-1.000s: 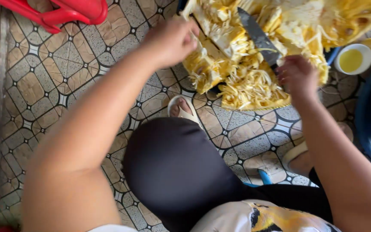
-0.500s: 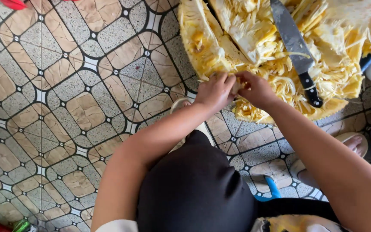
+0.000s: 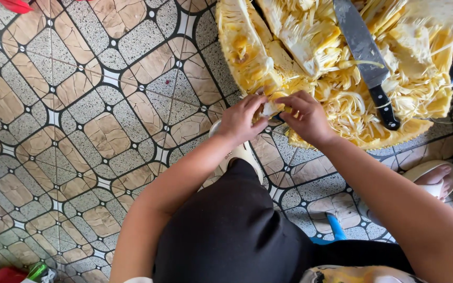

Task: Extracting edible bulbs from a jackfruit using hands and a knife

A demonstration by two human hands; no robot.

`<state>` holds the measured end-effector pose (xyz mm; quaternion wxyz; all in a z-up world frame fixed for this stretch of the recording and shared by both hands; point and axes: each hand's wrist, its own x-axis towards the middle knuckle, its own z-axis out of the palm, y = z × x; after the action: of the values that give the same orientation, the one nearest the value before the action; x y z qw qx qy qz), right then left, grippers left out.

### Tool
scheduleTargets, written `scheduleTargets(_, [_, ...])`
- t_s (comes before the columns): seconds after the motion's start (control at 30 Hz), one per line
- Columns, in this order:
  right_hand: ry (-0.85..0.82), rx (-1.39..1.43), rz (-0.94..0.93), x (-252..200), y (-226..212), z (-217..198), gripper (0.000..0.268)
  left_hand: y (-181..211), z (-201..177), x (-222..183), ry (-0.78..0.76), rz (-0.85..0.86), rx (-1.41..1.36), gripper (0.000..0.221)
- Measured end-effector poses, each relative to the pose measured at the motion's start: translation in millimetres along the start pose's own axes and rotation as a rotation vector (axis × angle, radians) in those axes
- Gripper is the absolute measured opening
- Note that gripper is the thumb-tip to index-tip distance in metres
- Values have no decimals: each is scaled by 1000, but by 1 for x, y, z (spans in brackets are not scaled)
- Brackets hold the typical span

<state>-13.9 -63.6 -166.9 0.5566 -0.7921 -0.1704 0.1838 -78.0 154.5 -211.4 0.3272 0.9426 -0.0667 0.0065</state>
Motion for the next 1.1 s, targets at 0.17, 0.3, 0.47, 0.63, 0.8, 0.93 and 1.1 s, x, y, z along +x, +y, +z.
scheduleTargets(0.17, [-38,-263,-79,-2,-13,2,33,-2,-9,2,-100,17,-34,50])
scheduleTargets(0.3, [-28,-474,-118,4,7,8,34,8,-5,4,-111,-9,-84,47])
scheduleTargets(0.47, [-43,-493,85,12,16,4,35,5,1,4,-191,-95,-181,50])
scheduleTargets(0.63, [-44,-342,230,16,34,5,31,29,-18,18,-232,-84,-99,60])
scheduleTargets(0.8, [-74,-96,328,12,1,-4,32,32,-27,24,-276,-29,-27,55])
scheduleTargets(0.93, [102,-338,195,11,-8,-63,30,22,-24,32,-170,117,142,33])
scheduleTargets(1.1, [246,-995,412,-1,14,-138,54,17,-29,27,-131,146,60,27])
